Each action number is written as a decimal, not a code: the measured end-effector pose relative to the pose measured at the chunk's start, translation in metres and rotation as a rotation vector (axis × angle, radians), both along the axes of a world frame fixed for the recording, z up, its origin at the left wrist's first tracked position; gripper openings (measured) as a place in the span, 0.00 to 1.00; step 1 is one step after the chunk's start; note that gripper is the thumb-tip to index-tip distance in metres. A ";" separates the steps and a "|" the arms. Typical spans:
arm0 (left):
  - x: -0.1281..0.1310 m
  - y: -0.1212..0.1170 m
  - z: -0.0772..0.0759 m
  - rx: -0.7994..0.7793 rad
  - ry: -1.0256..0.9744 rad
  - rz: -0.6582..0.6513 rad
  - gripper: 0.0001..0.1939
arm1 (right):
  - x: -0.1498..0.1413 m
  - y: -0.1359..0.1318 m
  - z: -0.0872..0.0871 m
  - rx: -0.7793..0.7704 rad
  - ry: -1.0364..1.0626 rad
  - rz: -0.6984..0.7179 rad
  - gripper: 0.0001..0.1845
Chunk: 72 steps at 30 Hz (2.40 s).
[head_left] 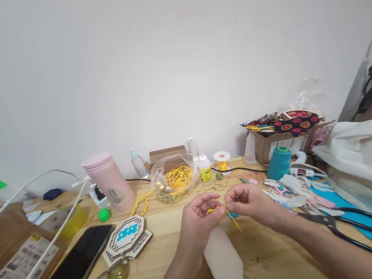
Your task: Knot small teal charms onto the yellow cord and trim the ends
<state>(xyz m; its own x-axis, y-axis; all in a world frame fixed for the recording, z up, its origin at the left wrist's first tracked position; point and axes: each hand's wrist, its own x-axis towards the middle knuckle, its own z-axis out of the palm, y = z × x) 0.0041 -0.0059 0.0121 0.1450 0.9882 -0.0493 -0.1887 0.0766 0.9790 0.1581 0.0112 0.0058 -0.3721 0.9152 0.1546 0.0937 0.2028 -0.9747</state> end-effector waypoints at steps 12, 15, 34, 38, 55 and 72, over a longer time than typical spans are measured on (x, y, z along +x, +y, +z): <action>-0.002 0.000 -0.004 -0.004 0.057 -0.008 0.12 | 0.000 -0.003 0.004 0.449 -0.292 -0.060 0.05; -0.001 0.001 -0.003 -0.005 0.091 0.014 0.11 | -0.001 -0.004 0.003 0.594 -0.354 -0.088 0.06; 0.003 -0.006 0.002 0.239 0.022 0.056 0.02 | 0.009 -0.016 0.007 1.382 -0.617 -0.306 0.05; 0.001 -0.006 0.000 0.311 0.028 0.019 0.01 | 0.009 -0.015 0.007 1.364 -0.569 -0.272 0.04; -0.001 -0.005 -0.003 0.455 0.051 -0.038 0.03 | 0.003 -0.013 0.017 0.880 -0.191 -0.132 0.06; -0.002 -0.004 -0.004 0.511 0.048 -0.036 0.07 | 0.010 -0.008 0.019 0.944 -0.272 -0.073 0.05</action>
<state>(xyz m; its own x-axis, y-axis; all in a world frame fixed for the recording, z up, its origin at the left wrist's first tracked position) 0.0018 -0.0101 0.0079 0.1886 0.8823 0.4312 -0.1489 -0.4083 0.9006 0.1680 0.0030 0.0250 -0.4508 0.4817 0.7514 0.3336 0.8718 -0.3587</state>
